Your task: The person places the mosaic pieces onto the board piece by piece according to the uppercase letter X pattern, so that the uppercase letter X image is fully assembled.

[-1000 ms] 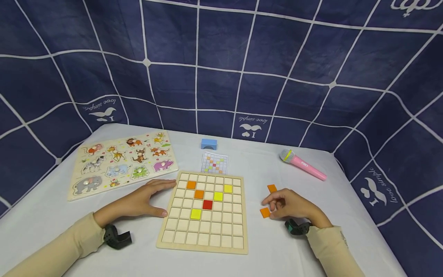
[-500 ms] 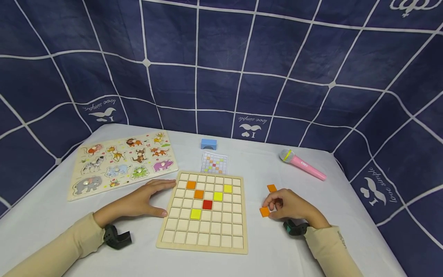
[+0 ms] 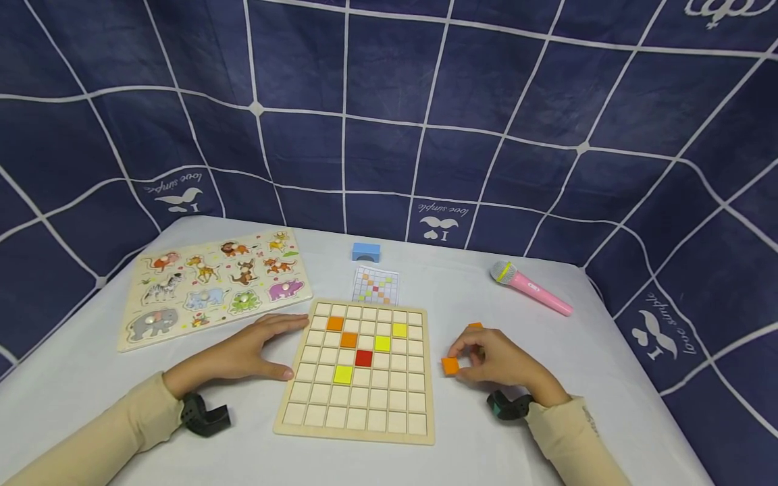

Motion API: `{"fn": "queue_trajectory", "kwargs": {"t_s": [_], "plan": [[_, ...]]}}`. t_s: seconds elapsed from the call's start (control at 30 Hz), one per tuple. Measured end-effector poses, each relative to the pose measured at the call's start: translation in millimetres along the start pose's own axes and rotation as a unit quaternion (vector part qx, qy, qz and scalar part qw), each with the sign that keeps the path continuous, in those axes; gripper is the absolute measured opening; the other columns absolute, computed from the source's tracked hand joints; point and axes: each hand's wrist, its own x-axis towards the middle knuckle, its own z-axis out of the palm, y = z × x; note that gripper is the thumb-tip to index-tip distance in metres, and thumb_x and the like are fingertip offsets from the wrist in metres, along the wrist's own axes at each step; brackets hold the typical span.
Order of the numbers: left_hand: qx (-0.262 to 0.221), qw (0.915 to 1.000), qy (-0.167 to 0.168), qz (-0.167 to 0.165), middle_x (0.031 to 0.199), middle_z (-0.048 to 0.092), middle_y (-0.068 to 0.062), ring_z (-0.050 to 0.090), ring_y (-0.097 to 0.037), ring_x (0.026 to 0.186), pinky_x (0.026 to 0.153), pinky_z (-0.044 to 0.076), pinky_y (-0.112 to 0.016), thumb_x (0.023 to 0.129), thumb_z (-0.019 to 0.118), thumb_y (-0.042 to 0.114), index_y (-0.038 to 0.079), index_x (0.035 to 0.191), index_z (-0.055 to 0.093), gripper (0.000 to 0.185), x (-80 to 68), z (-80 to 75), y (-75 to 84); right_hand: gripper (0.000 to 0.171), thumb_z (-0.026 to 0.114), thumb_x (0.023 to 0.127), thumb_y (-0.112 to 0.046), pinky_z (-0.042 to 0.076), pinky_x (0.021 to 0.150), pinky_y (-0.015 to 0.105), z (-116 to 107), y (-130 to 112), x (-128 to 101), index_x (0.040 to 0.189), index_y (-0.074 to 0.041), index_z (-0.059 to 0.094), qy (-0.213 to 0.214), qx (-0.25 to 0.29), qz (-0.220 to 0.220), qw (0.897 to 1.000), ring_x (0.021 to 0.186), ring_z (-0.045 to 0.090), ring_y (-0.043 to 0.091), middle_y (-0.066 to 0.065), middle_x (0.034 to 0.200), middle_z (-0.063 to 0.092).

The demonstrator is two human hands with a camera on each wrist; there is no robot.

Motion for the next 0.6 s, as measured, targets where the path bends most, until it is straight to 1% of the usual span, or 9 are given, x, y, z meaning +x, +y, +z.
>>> {"fn": "queue_trajectory", "kwargs": {"t_s": [0.07, 0.13, 0.3, 0.4, 0.6], "plan": [[0.0, 1.0, 0.0, 0.0, 0.166, 0.047, -0.019, 0.036, -0.047, 0.153, 0.122, 0.026, -0.073, 0.082, 0.095, 0.039, 0.0, 0.158, 0.053, 0.095, 0.2, 0.0, -0.5, 0.027, 0.089, 0.085, 0.0, 0.046, 0.058, 0.021, 4, -2, 3, 0.107, -0.011, 0.077, 0.002, -0.001, 0.001, 1.0, 0.065, 0.053, 0.013, 0.008, 0.087, 0.065], [0.0, 1.0, 0.0, 0.001, 0.166, 0.047, -0.019, 0.036, -0.047, 0.153, 0.123, 0.026, -0.073, 0.082, 0.095, 0.039, 0.0, 0.158, 0.053, 0.095, 0.3, 0.1, -1.0, 0.027, 0.089, 0.085, -0.001, 0.045, 0.058, 0.021, 8, -3, 5, 0.107, -0.011, 0.077, 0.004, -0.005, 0.004, 1.0, 0.064, 0.053, 0.012, 0.006, 0.083, 0.064], [0.002, 1.0, 0.0, 0.001, 0.166, 0.047, -0.019, 0.036, -0.047, 0.152, 0.122, 0.027, -0.073, 0.082, 0.095, 0.039, 0.0, 0.158, 0.053, 0.095, 0.2, 0.2, -1.1, 0.027, 0.09, 0.085, -0.002, 0.045, 0.058, 0.021, 16, -6, 9, 0.106, -0.011, 0.076, 0.004, -0.006, 0.012, 1.0, 0.065, 0.051, 0.004, 0.001, 0.074, 0.06], [0.002, 1.0, 0.0, 0.001, 0.166, 0.047, -0.018, 0.036, -0.047, 0.152, 0.122, 0.027, -0.072, 0.082, 0.095, 0.039, 0.0, 0.158, 0.053, 0.095, 0.0, 0.2, -1.1, 0.027, 0.091, 0.085, -0.003, 0.045, 0.058, 0.021, 20, -8, 11, 0.107, -0.011, 0.077, 0.006, 0.001, 0.01, 1.0, 0.065, 0.05, 0.003, 0.002, 0.074, 0.06], [0.002, 1.0, 0.001, 0.004, 0.165, 0.047, -0.018, 0.037, -0.047, 0.152, 0.122, 0.027, -0.072, 0.082, 0.095, 0.039, 0.0, 0.158, 0.053, 0.095, 0.0, 0.2, -1.6, 0.027, 0.091, 0.086, -0.006, 0.044, 0.057, 0.022, 28, -12, 15, 0.108, -0.011, 0.077, 0.017, 0.014, 0.001, 1.0, 0.063, 0.05, 0.007, 0.007, 0.078, 0.063]]}}
